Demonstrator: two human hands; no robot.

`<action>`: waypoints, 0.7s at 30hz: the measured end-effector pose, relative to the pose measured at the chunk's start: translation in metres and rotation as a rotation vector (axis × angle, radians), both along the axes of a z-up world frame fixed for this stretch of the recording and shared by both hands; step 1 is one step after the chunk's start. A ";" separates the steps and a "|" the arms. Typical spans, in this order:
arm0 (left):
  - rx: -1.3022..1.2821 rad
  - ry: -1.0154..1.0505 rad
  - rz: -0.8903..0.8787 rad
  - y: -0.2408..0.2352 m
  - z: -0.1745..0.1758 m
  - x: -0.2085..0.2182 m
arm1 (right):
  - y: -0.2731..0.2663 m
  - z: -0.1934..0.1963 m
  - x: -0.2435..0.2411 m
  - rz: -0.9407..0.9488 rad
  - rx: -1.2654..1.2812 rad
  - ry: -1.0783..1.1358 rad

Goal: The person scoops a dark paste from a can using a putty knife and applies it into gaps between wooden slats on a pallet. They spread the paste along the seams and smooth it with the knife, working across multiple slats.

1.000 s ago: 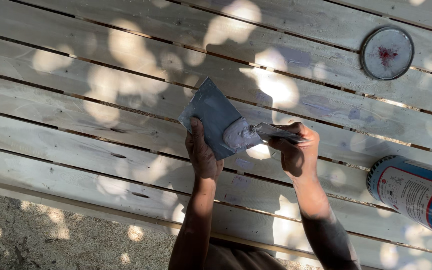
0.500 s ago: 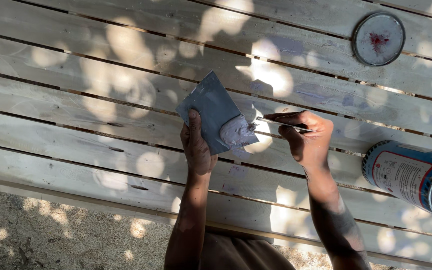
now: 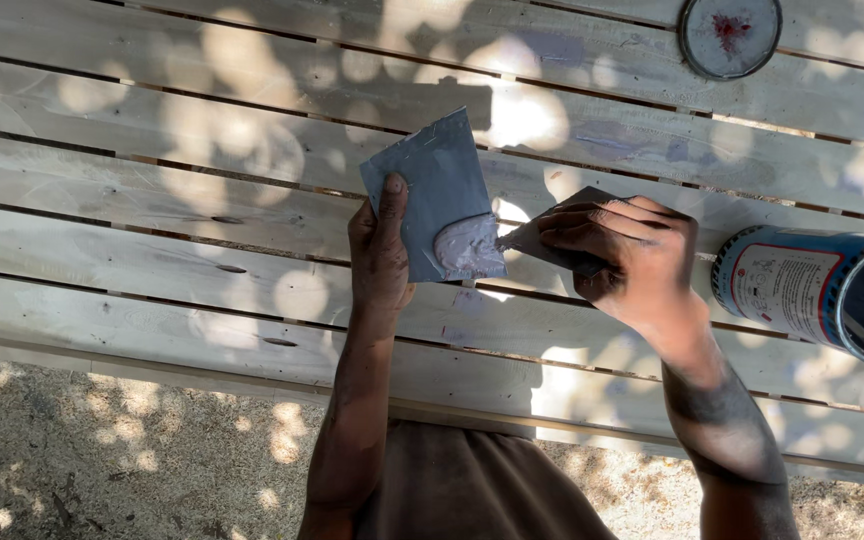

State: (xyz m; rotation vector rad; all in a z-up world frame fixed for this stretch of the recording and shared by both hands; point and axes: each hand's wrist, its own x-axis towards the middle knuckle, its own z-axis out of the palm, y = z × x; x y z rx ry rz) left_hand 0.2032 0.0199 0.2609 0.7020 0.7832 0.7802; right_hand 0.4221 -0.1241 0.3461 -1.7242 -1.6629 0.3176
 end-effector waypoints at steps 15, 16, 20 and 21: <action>-0.011 -0.168 -0.304 -0.060 0.031 -0.010 | -0.221 0.005 -0.078 -0.447 -0.150 0.371; 0.024 -0.142 -0.323 -0.064 0.031 -0.022 | -0.260 -0.010 -0.096 -0.559 -0.080 0.510; -0.024 -0.064 -0.397 -0.074 0.013 -0.057 | -0.393 -0.057 -0.168 -1.111 0.359 0.720; -0.080 -0.067 -0.418 -0.077 0.006 -0.060 | -0.422 -0.063 -0.196 -1.282 0.445 0.635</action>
